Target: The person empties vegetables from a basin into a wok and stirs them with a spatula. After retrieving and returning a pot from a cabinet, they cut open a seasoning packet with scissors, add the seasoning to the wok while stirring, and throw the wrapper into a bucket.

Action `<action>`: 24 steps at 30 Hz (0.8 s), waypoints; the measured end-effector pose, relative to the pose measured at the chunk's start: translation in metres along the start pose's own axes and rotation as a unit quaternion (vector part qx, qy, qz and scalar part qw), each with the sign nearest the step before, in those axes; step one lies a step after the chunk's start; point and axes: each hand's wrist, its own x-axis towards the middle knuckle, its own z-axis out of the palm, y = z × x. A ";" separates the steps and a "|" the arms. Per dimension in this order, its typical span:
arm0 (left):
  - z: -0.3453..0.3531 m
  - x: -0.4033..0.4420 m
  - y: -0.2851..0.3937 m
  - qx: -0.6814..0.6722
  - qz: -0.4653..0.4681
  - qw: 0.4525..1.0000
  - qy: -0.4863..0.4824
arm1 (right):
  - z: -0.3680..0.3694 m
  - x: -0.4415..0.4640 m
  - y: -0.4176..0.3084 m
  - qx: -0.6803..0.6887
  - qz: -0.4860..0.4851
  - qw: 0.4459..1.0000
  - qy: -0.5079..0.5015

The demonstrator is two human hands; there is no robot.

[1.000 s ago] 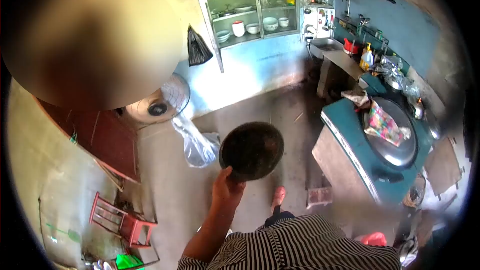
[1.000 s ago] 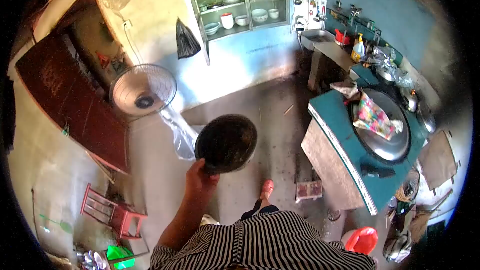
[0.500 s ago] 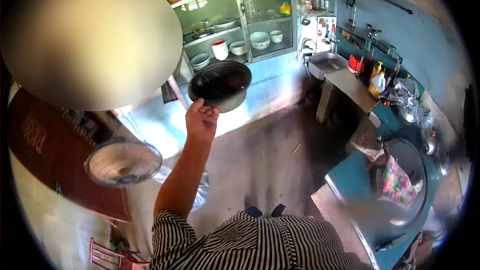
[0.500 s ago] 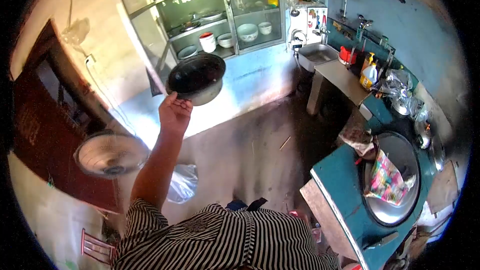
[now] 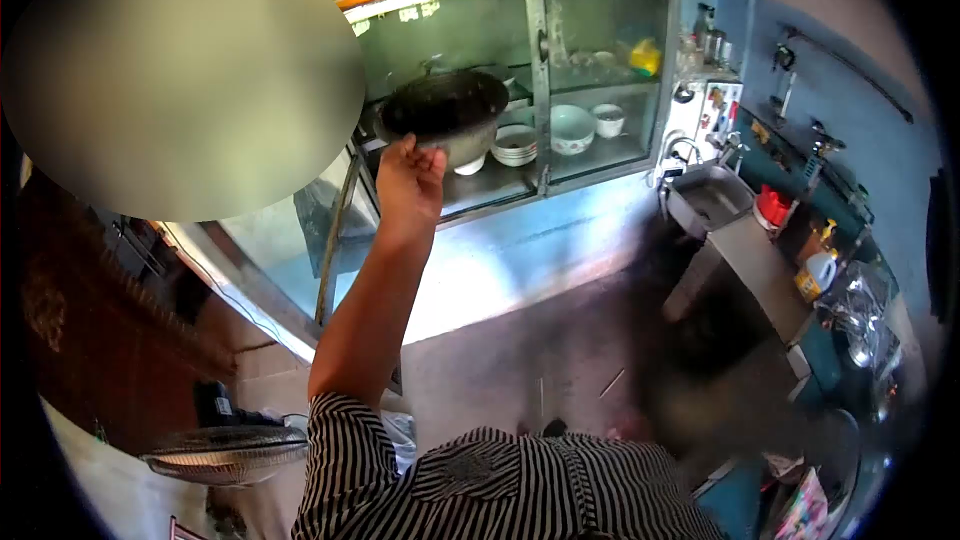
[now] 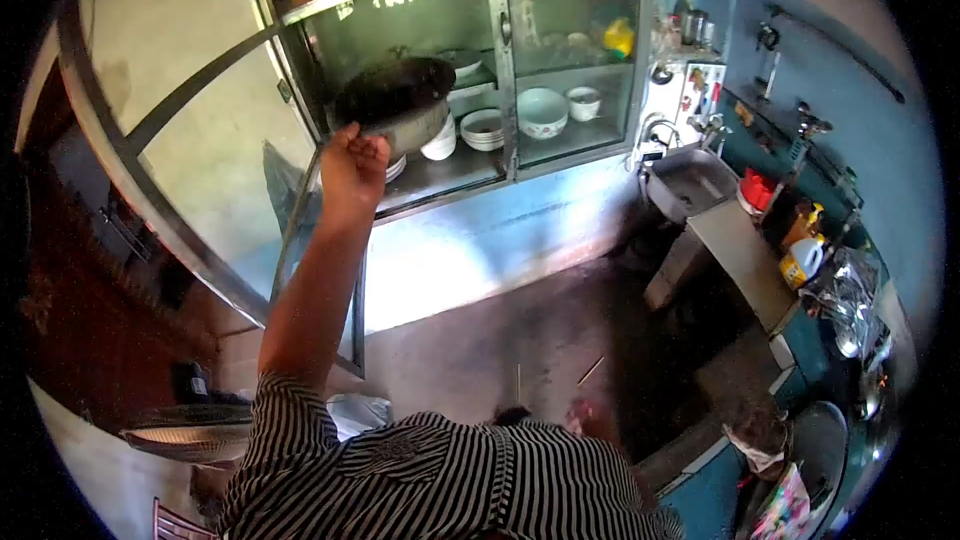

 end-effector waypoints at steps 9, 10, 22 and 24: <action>-0.007 0.095 0.038 0.005 0.033 0.999 -0.016 | 0.060 0.206 -0.343 -0.138 -0.613 0.778 -0.008; -0.008 0.104 0.041 0.005 0.040 0.999 -0.023 | 0.064 0.220 -0.388 -0.232 -0.635 0.737 -0.001; -0.011 0.215 0.022 0.029 0.148 0.987 0.059 | 0.216 0.433 -0.575 -0.372 -0.555 0.744 0.018; -0.016 0.222 0.022 0.042 0.150 0.986 0.065 | 0.231 0.436 -0.576 -0.371 -0.602 0.707 0.027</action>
